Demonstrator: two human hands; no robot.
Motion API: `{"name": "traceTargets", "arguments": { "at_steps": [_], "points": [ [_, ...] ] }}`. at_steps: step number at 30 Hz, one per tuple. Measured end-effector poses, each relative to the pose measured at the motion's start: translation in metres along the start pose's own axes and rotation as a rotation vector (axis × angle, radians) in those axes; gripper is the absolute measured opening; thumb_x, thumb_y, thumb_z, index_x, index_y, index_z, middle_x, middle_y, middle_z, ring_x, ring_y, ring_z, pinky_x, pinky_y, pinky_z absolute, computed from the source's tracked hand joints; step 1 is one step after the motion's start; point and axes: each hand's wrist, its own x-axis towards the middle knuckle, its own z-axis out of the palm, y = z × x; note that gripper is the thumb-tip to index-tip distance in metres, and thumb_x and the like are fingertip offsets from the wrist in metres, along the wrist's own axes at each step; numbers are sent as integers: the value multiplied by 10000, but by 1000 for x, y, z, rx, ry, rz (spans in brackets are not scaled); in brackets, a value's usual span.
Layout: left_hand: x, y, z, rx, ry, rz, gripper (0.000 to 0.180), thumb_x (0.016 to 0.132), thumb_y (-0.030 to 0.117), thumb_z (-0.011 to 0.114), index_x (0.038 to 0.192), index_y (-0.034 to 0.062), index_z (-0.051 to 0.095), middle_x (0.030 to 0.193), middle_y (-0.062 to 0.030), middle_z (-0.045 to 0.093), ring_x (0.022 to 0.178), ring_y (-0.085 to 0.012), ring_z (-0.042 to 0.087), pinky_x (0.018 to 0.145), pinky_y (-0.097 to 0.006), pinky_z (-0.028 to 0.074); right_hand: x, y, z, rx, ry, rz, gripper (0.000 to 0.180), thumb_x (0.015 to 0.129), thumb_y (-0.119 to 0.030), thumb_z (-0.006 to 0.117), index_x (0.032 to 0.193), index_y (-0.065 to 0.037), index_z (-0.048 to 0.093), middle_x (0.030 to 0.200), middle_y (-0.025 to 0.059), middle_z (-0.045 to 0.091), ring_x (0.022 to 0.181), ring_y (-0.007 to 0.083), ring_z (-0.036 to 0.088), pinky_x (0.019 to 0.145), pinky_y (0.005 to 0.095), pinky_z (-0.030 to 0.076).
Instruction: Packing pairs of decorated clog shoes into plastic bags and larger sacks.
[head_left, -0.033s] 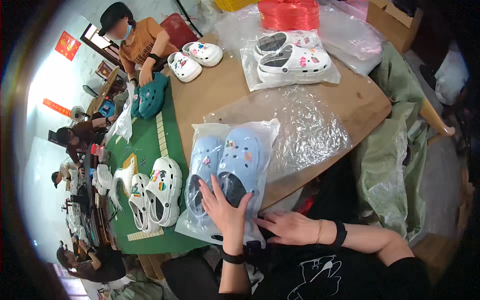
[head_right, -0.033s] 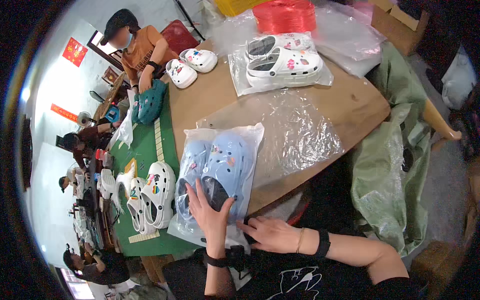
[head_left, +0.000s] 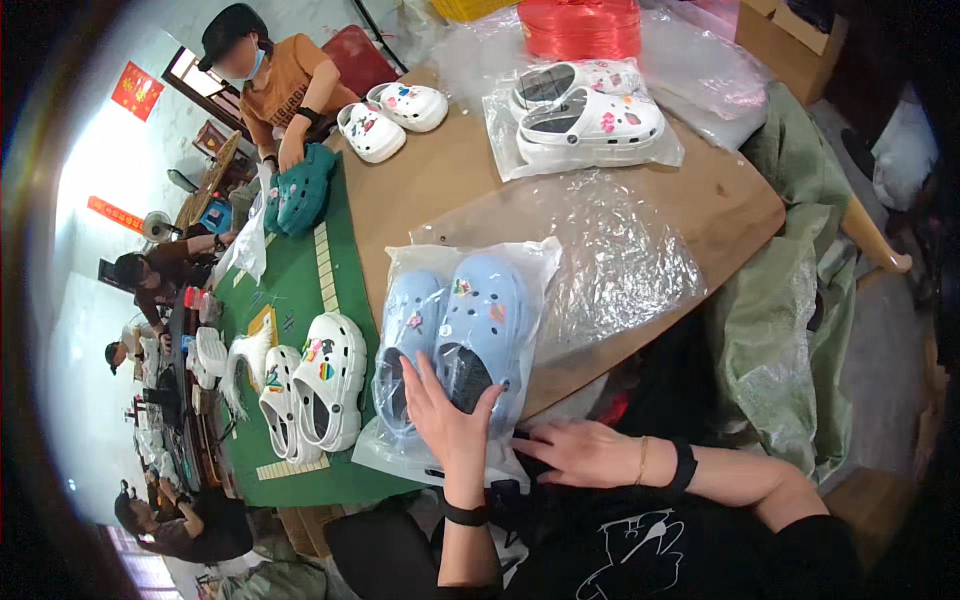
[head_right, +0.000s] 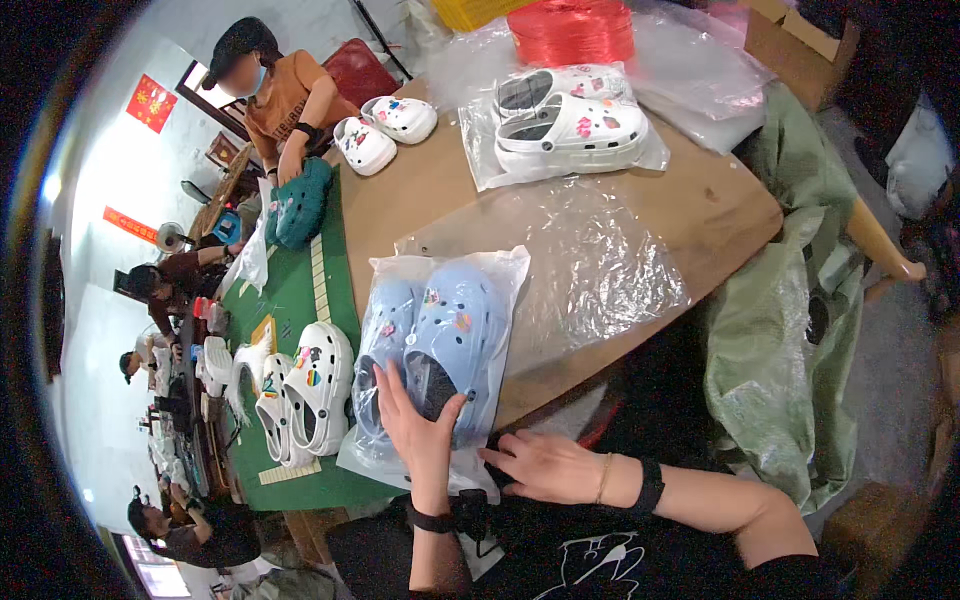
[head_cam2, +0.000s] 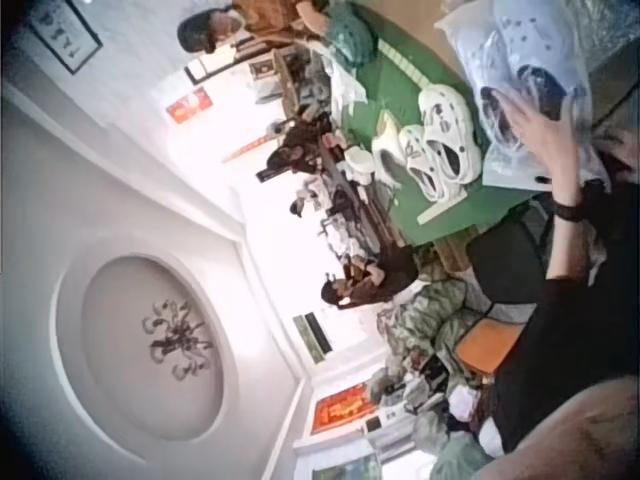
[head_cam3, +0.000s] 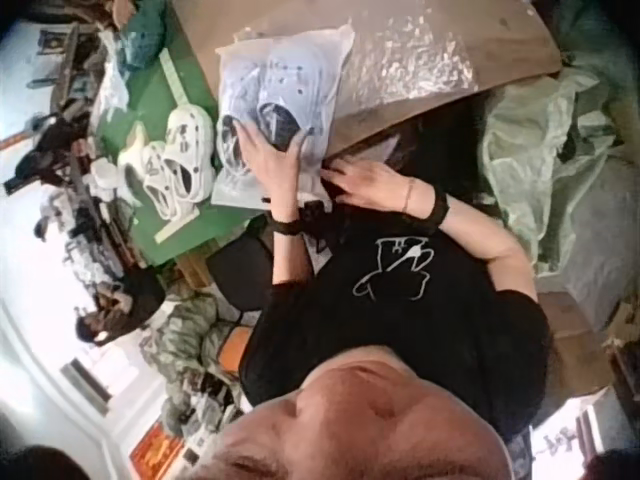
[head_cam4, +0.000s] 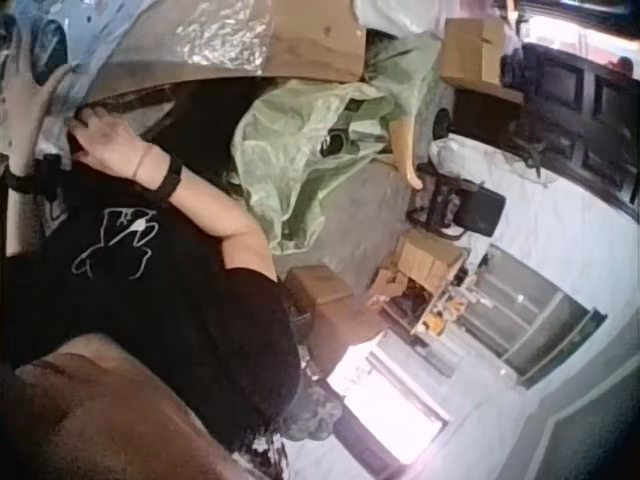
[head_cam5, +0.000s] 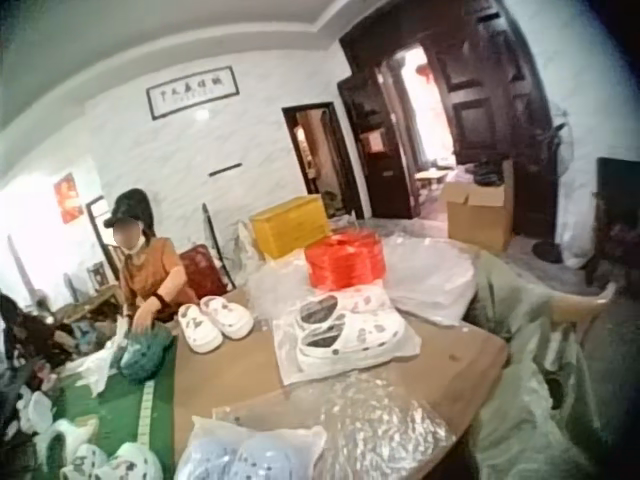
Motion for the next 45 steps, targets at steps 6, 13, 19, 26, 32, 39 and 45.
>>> {"name": "traceTargets", "arguments": {
  "at_steps": [6,13,19,26,32,39,45],
  "points": [
    [4,-39,-7,-94,128,-10,830,727,257,803,1393,-29,399,1361,-222,466,1237,-406,424,1055,-465,325,-29,12,-52,-34,-15,107,479,883,-291,621,1283,-50,514,945,118,586,905,290,597,770,378,517],
    [17,-41,-3,104,105,1,454,786,298,764,1010,-8,516,966,-176,524,886,-389,539,745,-441,434,-86,3,-104,7,195,278,428,894,-230,627,1280,-64,543,960,105,646,890,277,623,778,363,511],
    [37,-59,22,163,36,137,413,819,330,726,1016,18,538,975,-199,588,848,-413,583,692,-464,453,-140,-17,-135,40,524,578,367,880,-93,625,1246,-79,606,917,95,663,840,264,648,775,345,514],
    [41,-92,4,196,-94,94,556,886,268,693,1280,-74,499,1243,-286,551,1171,-380,516,1000,-412,392,-285,-9,-183,-206,1542,897,221,950,-129,547,1101,-10,658,856,39,660,789,112,605,738,243,486],
    [59,-69,14,188,23,312,547,936,458,580,950,-88,617,822,-303,611,710,-442,567,654,-501,444,-386,-6,-116,-854,1210,1354,424,861,-267,662,1215,-45,592,1151,173,616,1021,287,608,821,371,511],
    [65,-59,-7,-20,-105,115,476,952,334,616,1132,-104,560,1014,-291,621,886,-367,609,808,-417,494,-375,19,-90,-589,764,1752,445,870,-296,599,1262,-94,540,970,220,635,978,316,633,778,451,508],
    [51,-58,-2,263,-102,390,562,887,318,683,1254,-77,526,1191,-305,590,1048,-367,606,898,-417,479,-416,22,-83,-478,1809,1444,290,911,-234,553,1031,27,590,978,242,656,935,423,616,803,453,490]
  ]
}}
